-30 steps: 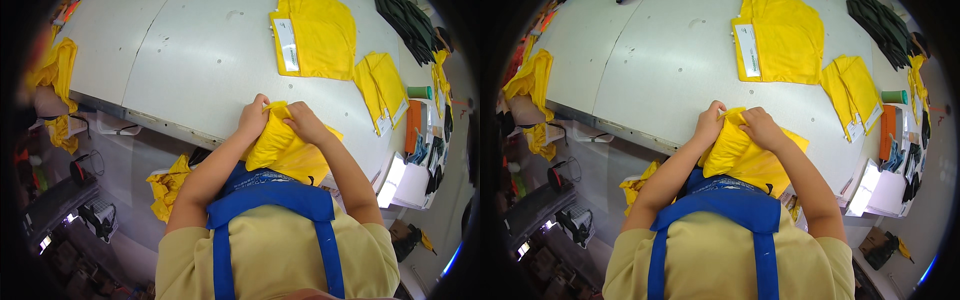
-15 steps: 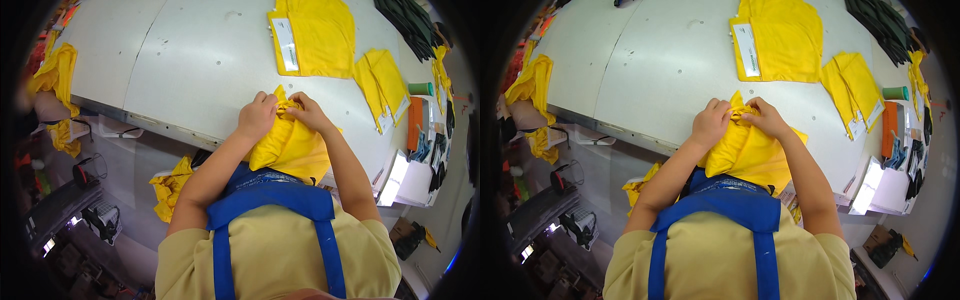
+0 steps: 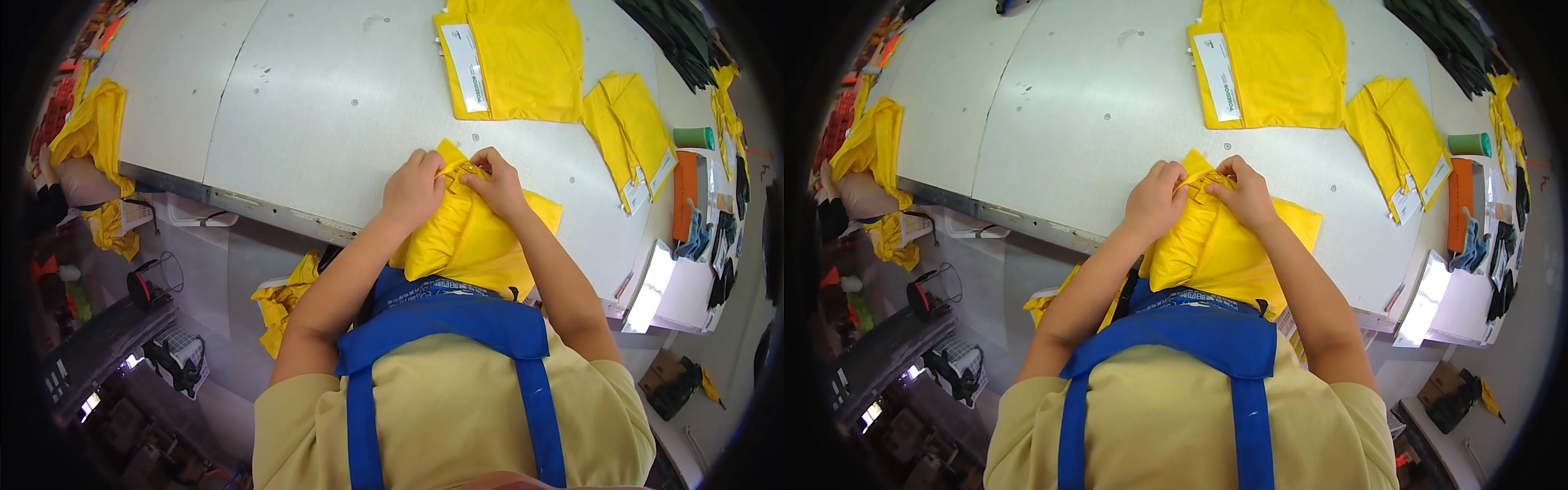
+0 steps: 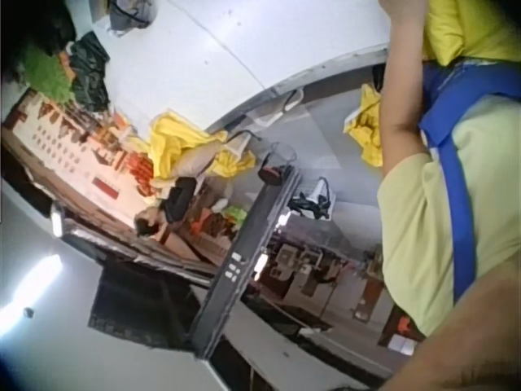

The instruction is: The person folds a yellow raincoat on a white table, smoothing the fabric, aligning edges, and folding it into a compact rectangle. They use scissors to trim loose threads and then place the folded garment into a clear plastic bag.

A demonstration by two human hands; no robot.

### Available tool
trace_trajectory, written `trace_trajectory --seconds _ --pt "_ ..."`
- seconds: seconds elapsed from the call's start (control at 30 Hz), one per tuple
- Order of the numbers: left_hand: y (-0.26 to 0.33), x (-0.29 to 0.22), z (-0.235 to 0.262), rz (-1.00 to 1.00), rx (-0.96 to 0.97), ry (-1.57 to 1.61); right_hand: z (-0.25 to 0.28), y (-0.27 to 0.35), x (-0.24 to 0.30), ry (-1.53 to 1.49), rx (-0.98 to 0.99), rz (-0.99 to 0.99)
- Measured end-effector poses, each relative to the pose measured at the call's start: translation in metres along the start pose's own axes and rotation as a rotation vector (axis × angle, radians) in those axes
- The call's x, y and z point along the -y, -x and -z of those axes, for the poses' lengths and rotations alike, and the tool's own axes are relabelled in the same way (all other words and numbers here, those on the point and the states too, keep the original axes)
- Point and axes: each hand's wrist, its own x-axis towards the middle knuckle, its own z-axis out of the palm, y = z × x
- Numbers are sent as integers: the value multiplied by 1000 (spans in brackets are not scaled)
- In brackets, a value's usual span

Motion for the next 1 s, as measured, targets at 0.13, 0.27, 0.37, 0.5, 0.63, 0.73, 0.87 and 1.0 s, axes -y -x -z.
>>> trace_trajectory --seconds 0.13,0.27,0.37,0.5,0.63,0.73,0.87,1.0 --pt "-12 2 -10 -109 -96 78 -3 1 -1 -92 -15 -46" --pt "-25 11 -16 -90 -11 27 -6 -5 -5 -179 -123 -97" --pt "-27 14 -15 -53 23 51 -1 -13 -16 -257 -88 -216" --pt "-27 14 -16 -62 -7 48 4 -16 -20 -424 -85 -316" --pt "-27 16 -20 -94 -40 -82 6 -15 -16 -473 -37 -282" --pt "-30 9 -23 -131 -62 -176 2 -7 -12 -44 -7 -17" --pt "-36 12 -32 -233 -57 -226 5 -10 -7 -55 20 -134" --pt "-42 19 -34 -329 -27 -219 9 -14 -15 -126 52 -228"
